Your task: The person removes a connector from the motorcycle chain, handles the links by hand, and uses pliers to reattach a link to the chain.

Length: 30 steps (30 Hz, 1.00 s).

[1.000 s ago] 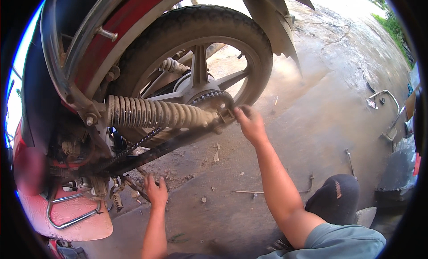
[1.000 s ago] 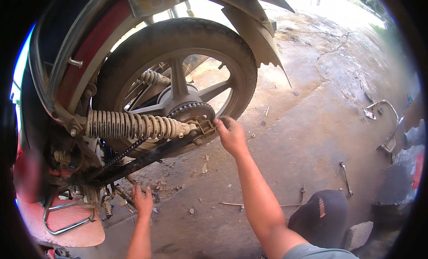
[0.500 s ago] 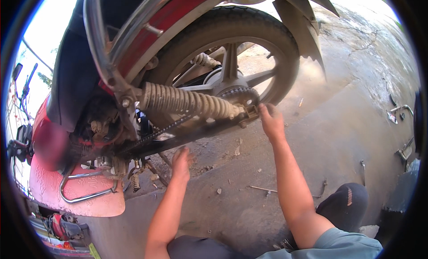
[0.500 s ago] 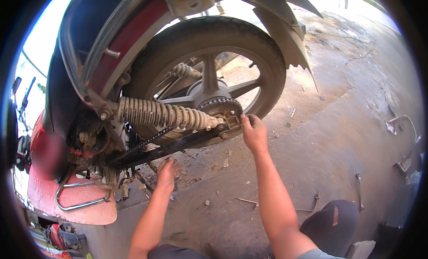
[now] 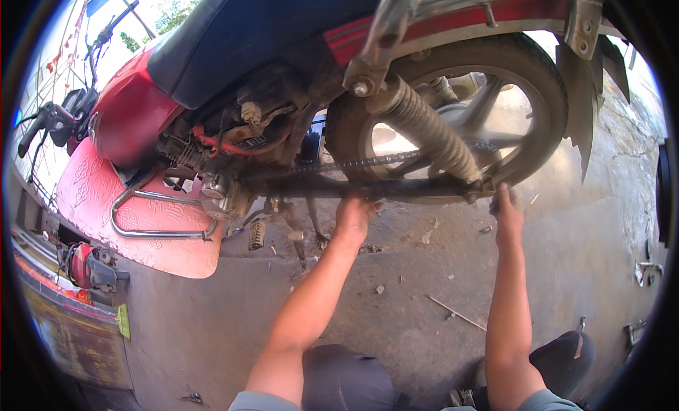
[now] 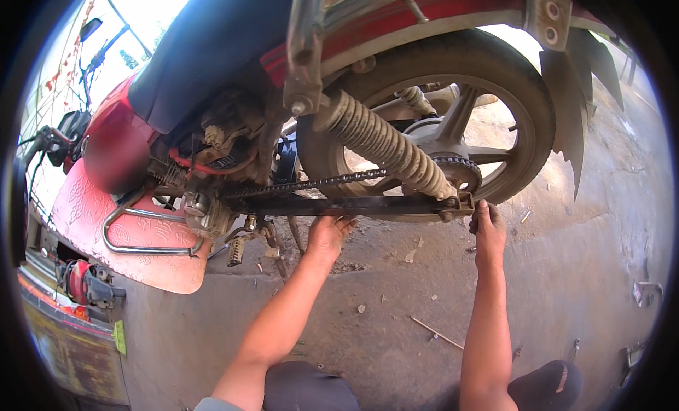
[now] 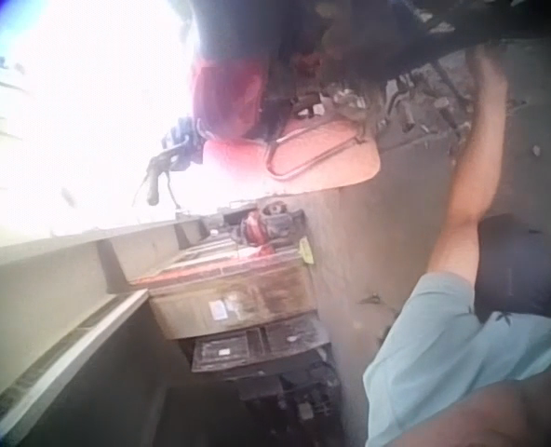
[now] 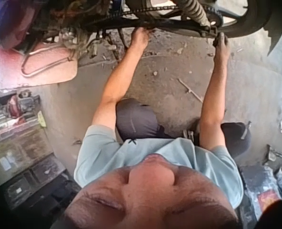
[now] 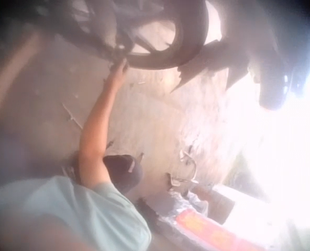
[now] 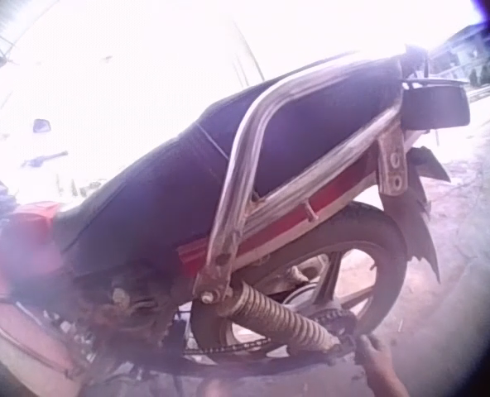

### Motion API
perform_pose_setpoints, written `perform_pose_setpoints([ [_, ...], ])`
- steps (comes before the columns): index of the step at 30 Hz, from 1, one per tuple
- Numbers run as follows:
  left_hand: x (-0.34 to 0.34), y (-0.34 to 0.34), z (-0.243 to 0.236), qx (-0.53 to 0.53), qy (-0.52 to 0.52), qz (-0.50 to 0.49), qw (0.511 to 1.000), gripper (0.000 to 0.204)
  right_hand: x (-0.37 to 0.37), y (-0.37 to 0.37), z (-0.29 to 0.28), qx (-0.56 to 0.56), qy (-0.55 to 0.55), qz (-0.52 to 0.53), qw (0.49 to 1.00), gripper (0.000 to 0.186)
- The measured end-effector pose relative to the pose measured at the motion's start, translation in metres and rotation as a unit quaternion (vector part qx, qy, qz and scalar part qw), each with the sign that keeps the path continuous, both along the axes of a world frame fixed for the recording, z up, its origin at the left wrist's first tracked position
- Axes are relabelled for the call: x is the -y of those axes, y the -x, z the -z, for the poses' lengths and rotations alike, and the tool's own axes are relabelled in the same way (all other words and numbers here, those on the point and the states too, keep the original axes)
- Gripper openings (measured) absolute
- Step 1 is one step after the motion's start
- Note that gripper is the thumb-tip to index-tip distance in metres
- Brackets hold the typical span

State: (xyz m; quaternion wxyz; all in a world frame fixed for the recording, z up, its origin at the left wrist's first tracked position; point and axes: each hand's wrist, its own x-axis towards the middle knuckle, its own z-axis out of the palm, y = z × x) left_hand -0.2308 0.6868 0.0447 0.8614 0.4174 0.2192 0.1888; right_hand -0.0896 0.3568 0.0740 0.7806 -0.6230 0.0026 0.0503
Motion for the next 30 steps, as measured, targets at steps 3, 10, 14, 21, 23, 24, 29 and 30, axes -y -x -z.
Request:
perform_pose_setpoints([
  [3,-0.001,0.006,0.004,-0.004,-0.005,0.019,1.000,0.032,0.001,0.004,0.004,-0.007,0.001,-0.002,1.000,0.032],
  [10,0.003,0.040,0.033,-0.066,0.003,0.082,0.994,0.024,0.002,0.023,0.037,-0.016,-0.001,0.035,0.999,0.028],
  [14,0.009,0.063,0.060,-0.138,0.003,0.075,0.988,0.022,0.005,0.025,0.060,-0.064,-0.007,0.081,0.995,0.026],
  [21,0.033,0.112,0.114,-0.267,-0.084,0.127,0.951,0.011,0.019,0.006,0.063,0.023,0.000,0.142,0.990,0.025],
  [23,0.051,0.120,0.117,-0.279,-0.081,0.157,0.944,0.012,0.025,-0.009,0.041,0.054,0.020,0.138,0.989,0.026],
  [24,0.060,0.124,0.117,-0.285,-0.080,0.171,0.940,0.012,0.029,-0.020,0.031,0.075,0.039,0.138,0.987,0.027],
  [29,0.100,0.127,0.116,-0.311,-0.095,0.265,0.908,0.016,0.052,-0.081,-0.031,0.249,0.363,0.053,0.896,0.034],
  [30,0.104,0.129,0.113,-0.310,-0.109,0.276,0.903,0.015,0.050,-0.078,-0.055,0.271,0.433,0.012,0.860,0.036],
])
